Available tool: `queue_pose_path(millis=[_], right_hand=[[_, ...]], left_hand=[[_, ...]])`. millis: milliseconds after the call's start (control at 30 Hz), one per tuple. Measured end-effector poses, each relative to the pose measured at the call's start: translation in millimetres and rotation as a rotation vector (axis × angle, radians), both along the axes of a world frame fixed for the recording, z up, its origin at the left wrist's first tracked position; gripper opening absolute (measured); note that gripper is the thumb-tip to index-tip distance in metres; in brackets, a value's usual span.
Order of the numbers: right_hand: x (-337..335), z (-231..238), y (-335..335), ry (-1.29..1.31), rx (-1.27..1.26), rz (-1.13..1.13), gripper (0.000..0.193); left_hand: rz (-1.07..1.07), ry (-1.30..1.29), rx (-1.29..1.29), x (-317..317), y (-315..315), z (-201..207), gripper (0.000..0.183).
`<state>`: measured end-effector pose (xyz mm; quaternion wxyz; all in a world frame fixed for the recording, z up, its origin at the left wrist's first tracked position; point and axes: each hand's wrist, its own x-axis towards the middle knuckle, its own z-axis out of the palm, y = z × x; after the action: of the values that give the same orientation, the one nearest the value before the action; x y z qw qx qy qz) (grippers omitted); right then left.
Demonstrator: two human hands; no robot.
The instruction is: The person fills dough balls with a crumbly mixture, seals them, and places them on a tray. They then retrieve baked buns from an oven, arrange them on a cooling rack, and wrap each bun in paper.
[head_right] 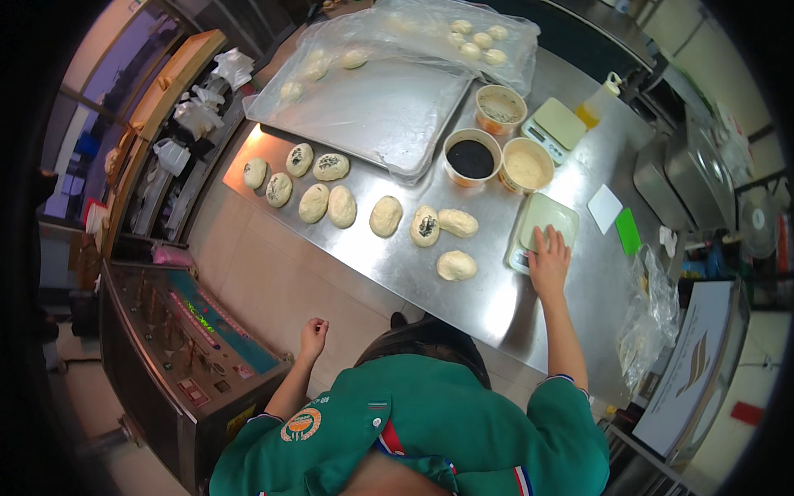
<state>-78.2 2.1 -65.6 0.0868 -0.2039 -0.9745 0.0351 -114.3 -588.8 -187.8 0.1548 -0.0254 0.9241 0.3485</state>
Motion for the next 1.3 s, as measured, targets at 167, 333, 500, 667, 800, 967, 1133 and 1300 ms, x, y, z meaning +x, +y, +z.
queue_pose_path(millis=[167, 333, 500, 667, 800, 967, 1133, 1300], right_hand=[[14, -17, 40, 0.002, 0.069, -0.052, 0.061], [19, -14, 67, 0.064, -0.038, -0.194, 0.055], [-43, 27, 62, 0.372, -0.184, -0.076, 0.042], [-184, 82, -8, 0.474, -0.305, 0.132, 0.037], [-291, 110, -91, 0.461, -0.317, 0.319, 0.04], [-391, 152, -121, 0.535, -0.146, 0.307, 0.04], [-487, 153, -110, 0.692, -0.072, 0.181, 0.035], [-526, 55, -152, -0.033, -0.492, 0.128, 0.021]], left_hand=[[0.223, 0.228, 0.074, -29, 15, 50, 0.019], [0.353, 0.494, 0.067, -132, 52, 122, 0.032], [0.056, 0.844, 0.316, -341, 117, 186, 0.049], [-0.011, 0.918, 0.072, -579, 198, 205, 0.088], [0.022, 0.457, 0.291, -685, 237, 182, 0.076], [-1.13, 0.681, -0.099, -630, 204, 127, 0.028], [-1.258, 0.269, 0.101, -602, 140, 130, 0.028], [-0.603, 0.524, 0.316, -688, 104, 149, 0.031]])
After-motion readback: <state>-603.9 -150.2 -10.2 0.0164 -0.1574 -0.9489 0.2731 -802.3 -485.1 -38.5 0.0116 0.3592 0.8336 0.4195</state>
